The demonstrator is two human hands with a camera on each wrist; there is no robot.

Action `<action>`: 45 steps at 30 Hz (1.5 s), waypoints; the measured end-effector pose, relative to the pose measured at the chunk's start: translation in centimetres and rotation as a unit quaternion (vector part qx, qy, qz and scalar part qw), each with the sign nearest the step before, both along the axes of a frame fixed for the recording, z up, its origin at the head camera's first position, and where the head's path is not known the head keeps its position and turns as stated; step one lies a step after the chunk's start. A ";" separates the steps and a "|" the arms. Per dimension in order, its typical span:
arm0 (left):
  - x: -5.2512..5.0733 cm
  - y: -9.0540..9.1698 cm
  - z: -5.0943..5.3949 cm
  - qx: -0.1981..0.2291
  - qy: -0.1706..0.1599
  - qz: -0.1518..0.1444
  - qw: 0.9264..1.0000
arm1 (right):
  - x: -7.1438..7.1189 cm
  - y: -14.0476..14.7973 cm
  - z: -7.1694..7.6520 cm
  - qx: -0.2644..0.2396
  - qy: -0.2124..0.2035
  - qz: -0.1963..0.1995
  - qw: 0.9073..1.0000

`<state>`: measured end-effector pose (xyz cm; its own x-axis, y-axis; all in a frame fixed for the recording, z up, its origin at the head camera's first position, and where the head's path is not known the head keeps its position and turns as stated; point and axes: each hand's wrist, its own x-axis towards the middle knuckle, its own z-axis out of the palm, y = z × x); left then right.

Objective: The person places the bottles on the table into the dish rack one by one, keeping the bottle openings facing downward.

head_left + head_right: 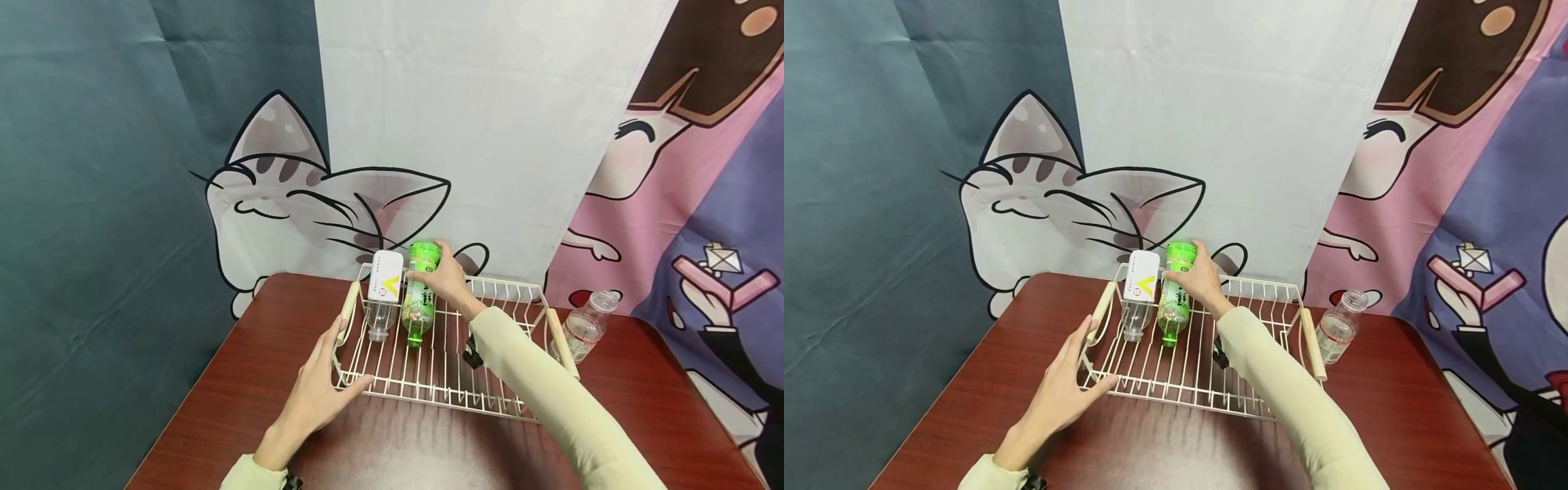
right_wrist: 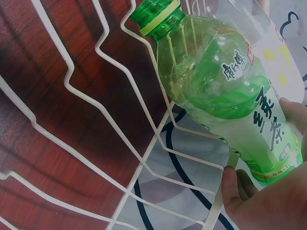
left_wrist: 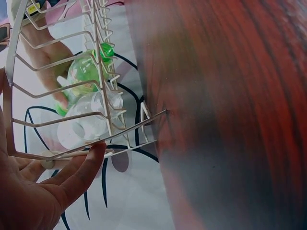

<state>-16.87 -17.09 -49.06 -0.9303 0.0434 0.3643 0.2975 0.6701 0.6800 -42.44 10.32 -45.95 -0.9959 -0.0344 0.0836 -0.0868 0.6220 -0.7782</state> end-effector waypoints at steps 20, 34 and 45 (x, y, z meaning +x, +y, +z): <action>0.0 0.1 0.1 0.001 0.012 -0.009 1.000 | -3.5 1.2 -3.3 -0.010 -0.002 0.010 1.000; -0.1 -0.1 0.0 0.001 0.028 -0.014 1.000 | 5.7 0.2 4.9 -0.005 0.001 0.039 0.999; -0.1 -0.1 0.0 -0.003 0.009 -0.011 1.000 | 9.1 0.3 8.6 -0.026 0.032 0.010 0.999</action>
<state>-16.99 -17.19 -49.11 -0.9225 0.0664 0.3803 0.3247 0.6665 0.6711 -33.31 10.64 -37.35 -0.9876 -0.0474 0.1499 -0.1495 0.5784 -0.8020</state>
